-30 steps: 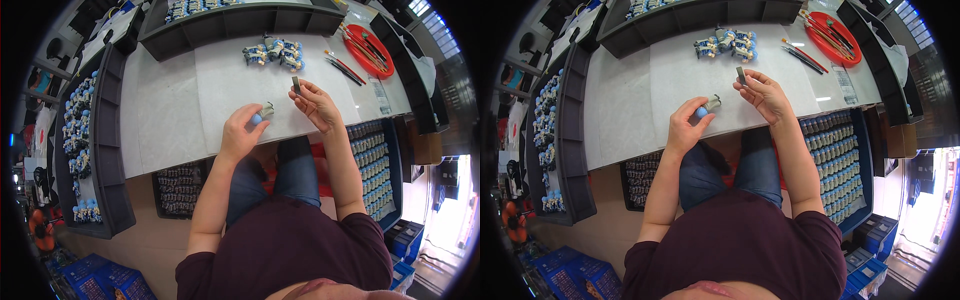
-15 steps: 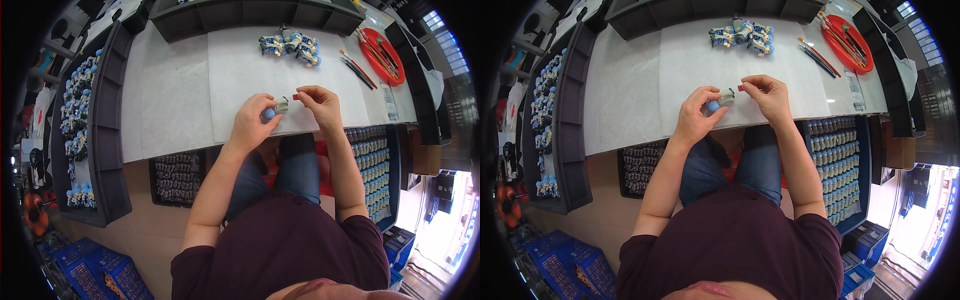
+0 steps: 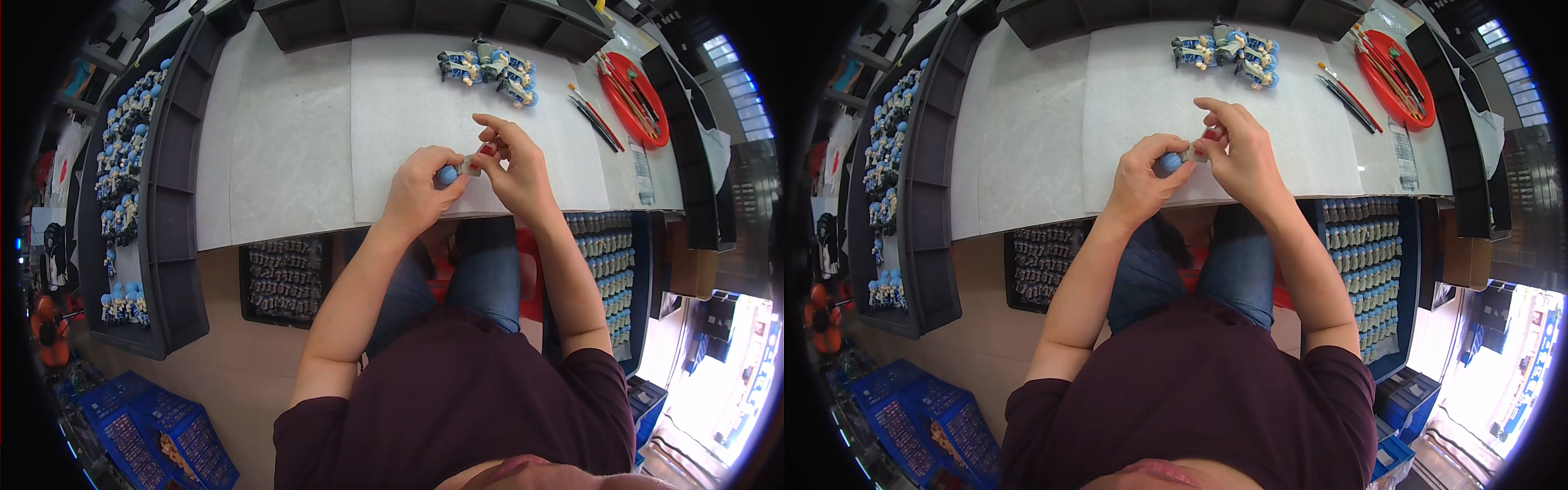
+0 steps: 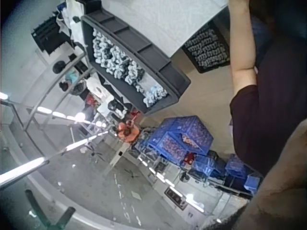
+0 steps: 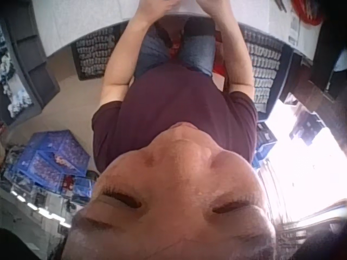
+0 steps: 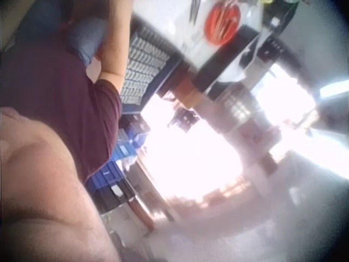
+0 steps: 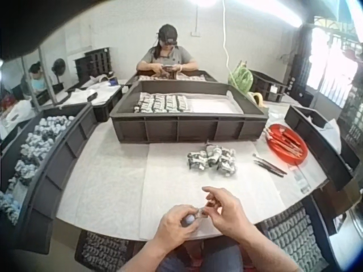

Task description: The person assembles small blue and white figurines by hand. They pick up a figurine from a tray, attach a small red piece to its head, and place the completed item into a gray bin. This process is repeated for multiple figurines.

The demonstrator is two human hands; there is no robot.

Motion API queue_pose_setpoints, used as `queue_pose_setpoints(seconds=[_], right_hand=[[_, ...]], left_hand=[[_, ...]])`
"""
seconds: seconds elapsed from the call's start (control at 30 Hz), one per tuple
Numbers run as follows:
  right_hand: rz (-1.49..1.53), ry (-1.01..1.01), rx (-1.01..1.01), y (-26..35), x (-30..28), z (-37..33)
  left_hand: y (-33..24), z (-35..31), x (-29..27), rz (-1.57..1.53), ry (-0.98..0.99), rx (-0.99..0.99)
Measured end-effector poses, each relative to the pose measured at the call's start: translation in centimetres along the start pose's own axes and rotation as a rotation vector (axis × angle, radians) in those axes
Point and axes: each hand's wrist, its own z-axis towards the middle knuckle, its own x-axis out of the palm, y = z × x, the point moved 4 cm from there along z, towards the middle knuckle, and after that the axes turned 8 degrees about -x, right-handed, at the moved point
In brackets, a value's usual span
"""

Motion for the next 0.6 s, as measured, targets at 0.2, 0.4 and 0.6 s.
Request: queue_pose_setpoints(seconds=[0.2,0.4,0.6], right_hand=[[0.502,0.030,0.273,-3.0,-0.1,0.2],[0.024,0.117,0.097,-0.2,0.8,0.2],[-0.197,-0.023,0.028,-0.7,0.2,0.7]], left_hand=[[-0.2,0.1,-0.1,-0.001,0.019,-0.013],[0.7,0.0,0.1,-0.015,0.004,-0.066],[0.6,0.2,0.1,-0.010,0.003,-0.119]])
